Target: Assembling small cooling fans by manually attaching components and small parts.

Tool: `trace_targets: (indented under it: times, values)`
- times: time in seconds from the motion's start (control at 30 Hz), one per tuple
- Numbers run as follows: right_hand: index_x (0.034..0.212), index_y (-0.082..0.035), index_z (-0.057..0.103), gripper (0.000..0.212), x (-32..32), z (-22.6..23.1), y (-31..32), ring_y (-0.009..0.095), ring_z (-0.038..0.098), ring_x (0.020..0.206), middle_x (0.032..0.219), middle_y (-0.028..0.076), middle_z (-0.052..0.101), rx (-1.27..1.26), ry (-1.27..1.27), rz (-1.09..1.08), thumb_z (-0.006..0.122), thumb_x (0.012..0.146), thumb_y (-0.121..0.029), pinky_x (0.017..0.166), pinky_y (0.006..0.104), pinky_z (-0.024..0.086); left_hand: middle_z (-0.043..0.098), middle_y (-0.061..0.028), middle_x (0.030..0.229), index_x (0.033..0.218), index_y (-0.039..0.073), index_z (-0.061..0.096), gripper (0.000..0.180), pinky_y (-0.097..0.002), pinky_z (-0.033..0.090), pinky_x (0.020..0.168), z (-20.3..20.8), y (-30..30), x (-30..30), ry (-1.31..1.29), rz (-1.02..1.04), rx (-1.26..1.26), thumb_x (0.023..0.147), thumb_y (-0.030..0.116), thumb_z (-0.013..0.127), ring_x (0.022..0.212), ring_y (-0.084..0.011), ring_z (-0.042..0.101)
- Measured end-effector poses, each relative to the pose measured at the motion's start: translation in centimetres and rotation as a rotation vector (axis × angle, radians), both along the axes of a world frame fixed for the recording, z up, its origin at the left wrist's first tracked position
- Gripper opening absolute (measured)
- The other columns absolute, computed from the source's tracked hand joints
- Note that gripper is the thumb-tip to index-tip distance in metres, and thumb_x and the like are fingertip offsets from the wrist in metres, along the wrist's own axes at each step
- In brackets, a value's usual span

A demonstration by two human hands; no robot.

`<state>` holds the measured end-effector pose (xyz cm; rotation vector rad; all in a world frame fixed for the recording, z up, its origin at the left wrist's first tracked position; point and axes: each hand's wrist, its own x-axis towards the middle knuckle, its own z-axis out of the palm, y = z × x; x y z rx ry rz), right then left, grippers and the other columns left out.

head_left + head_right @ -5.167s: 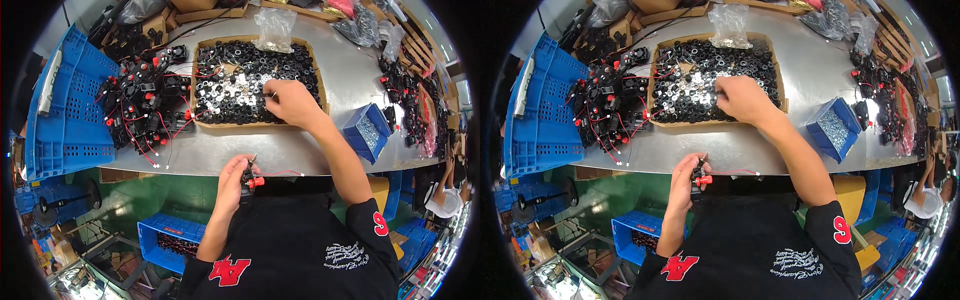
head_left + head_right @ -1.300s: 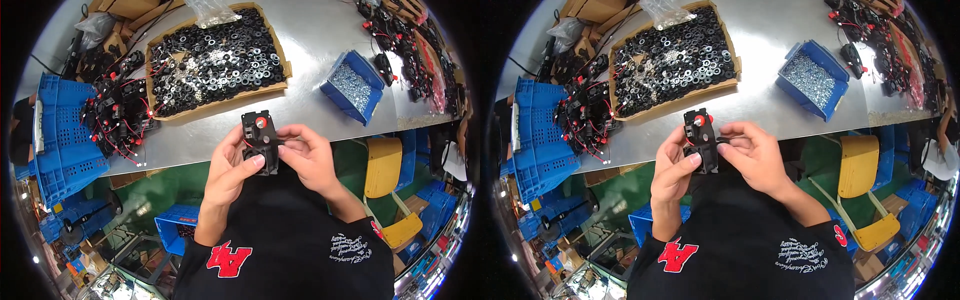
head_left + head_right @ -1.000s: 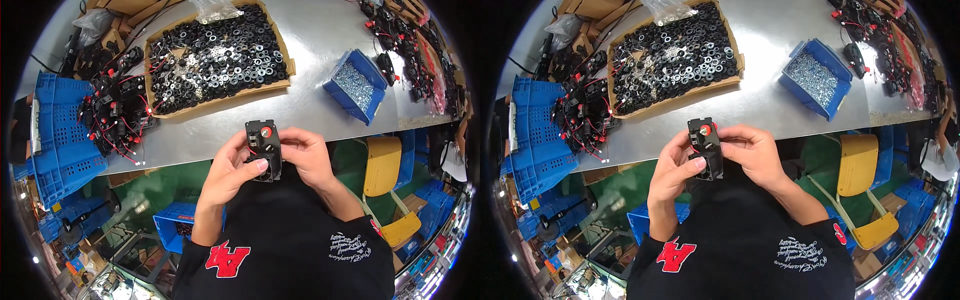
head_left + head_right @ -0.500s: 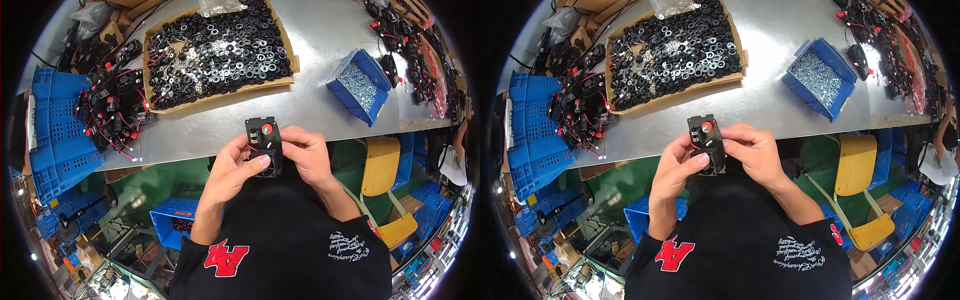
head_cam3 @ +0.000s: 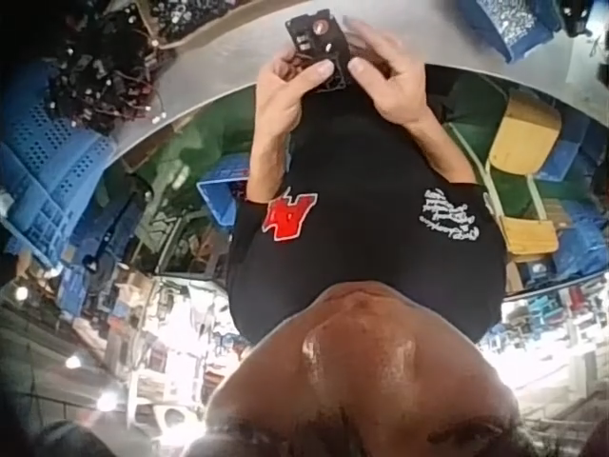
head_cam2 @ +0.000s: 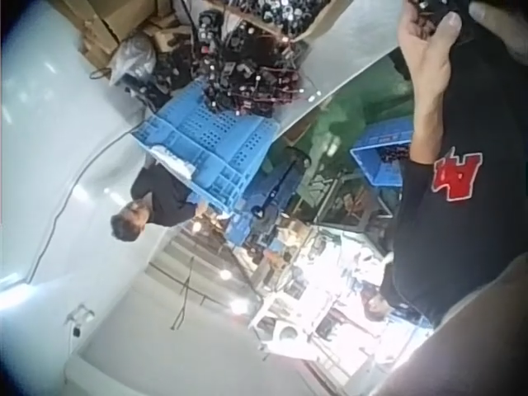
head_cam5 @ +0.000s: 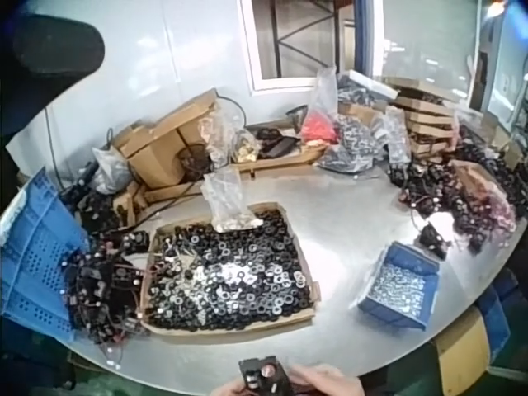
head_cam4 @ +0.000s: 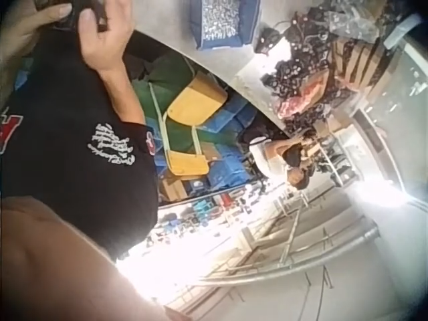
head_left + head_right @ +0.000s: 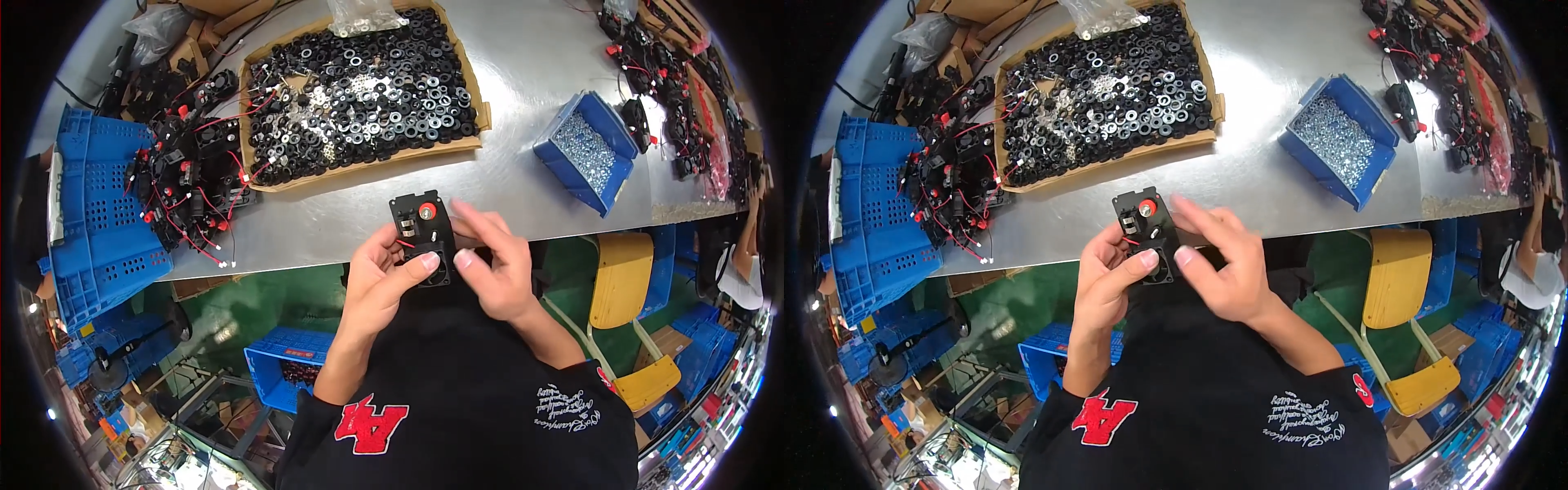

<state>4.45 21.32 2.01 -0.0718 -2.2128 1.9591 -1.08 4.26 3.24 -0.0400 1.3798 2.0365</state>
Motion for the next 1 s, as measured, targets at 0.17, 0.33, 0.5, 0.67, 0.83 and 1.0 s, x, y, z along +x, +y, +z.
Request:
trace_targets:
  times: [0.17,0.33,0.5,0.67,0.83,1.0]
  values:
    - [0.136,0.003,0.048,0.079,-0.2,-0.4,-0.8,0.031,0.058,0.107,0.129,0.015,0.059,0.498,0.244,0.096,0.080,0.070,-0.028,0.088,0.0383,0.044,0.065,-0.0087,0.108,0.122,-0.002,0.056,0.043,-0.0291,0.048,0.089,-0.9,-1.2,-0.6,-0.065,0.001,0.052,0.083,0.007,0.071,0.099,-0.0134,0.061]
    - [0.132,0.004,0.053,0.078,-0.9,-2.0,-1.6,0.033,0.058,0.107,0.122,0.019,0.061,0.673,0.377,0.067,0.080,0.069,-0.034,0.088,0.0400,0.045,0.064,-0.0082,0.109,0.122,-0.002,0.056,0.039,-0.0294,0.048,0.089,-1.1,-1.9,-0.8,-0.158,0.024,0.121,0.086,0.007,0.068,0.100,-0.0142,0.061]
    - [0.130,0.004,0.055,0.068,-1.7,-1.8,-2.8,0.034,0.058,0.108,0.119,0.018,0.062,0.681,0.388,-0.014,0.075,0.075,-0.031,0.087,0.0403,0.046,0.064,-0.0095,0.111,0.124,-0.003,0.053,0.040,-0.0316,0.050,0.090,-1.2,-2.2,-0.7,-0.205,0.089,0.178,0.087,0.007,0.066,0.101,-0.0162,0.062]
    - [0.113,0.002,0.064,0.030,-6.6,1.2,-2.4,0.029,0.062,0.089,0.101,0.017,0.063,0.560,0.357,-0.104,0.058,0.087,-0.010,0.077,0.0370,0.050,0.064,-0.0191,0.111,0.126,-0.007,0.049,0.043,-0.0424,0.055,0.089,-1.2,-4.0,-0.6,-0.153,0.149,0.252,0.089,0.010,0.061,0.099,-0.0298,0.067]
    - [0.090,-0.003,0.067,0.013,-16.4,1.0,-0.8,0.033,0.063,0.082,0.085,0.015,0.066,0.832,0.167,0.052,0.064,0.083,-0.013,0.075,0.0405,0.050,0.059,-0.0219,0.120,0.134,-0.006,0.041,0.053,-0.0469,0.059,0.081,-1.2,-5.5,-1.0,-0.187,0.195,0.340,0.089,0.015,0.059,0.099,-0.0320,0.066]
    - [0.088,-0.002,0.068,0.017,-18.9,0.5,-1.9,0.035,0.064,0.084,0.084,0.017,0.067,0.920,-0.013,0.125,0.069,0.079,-0.015,0.077,0.0440,0.050,0.054,-0.0222,0.129,0.138,-0.004,0.038,0.058,-0.0395,0.062,0.072,-0.6,-6.2,-0.8,-0.166,0.181,0.331,0.087,0.012,0.061,0.100,-0.0327,0.066]
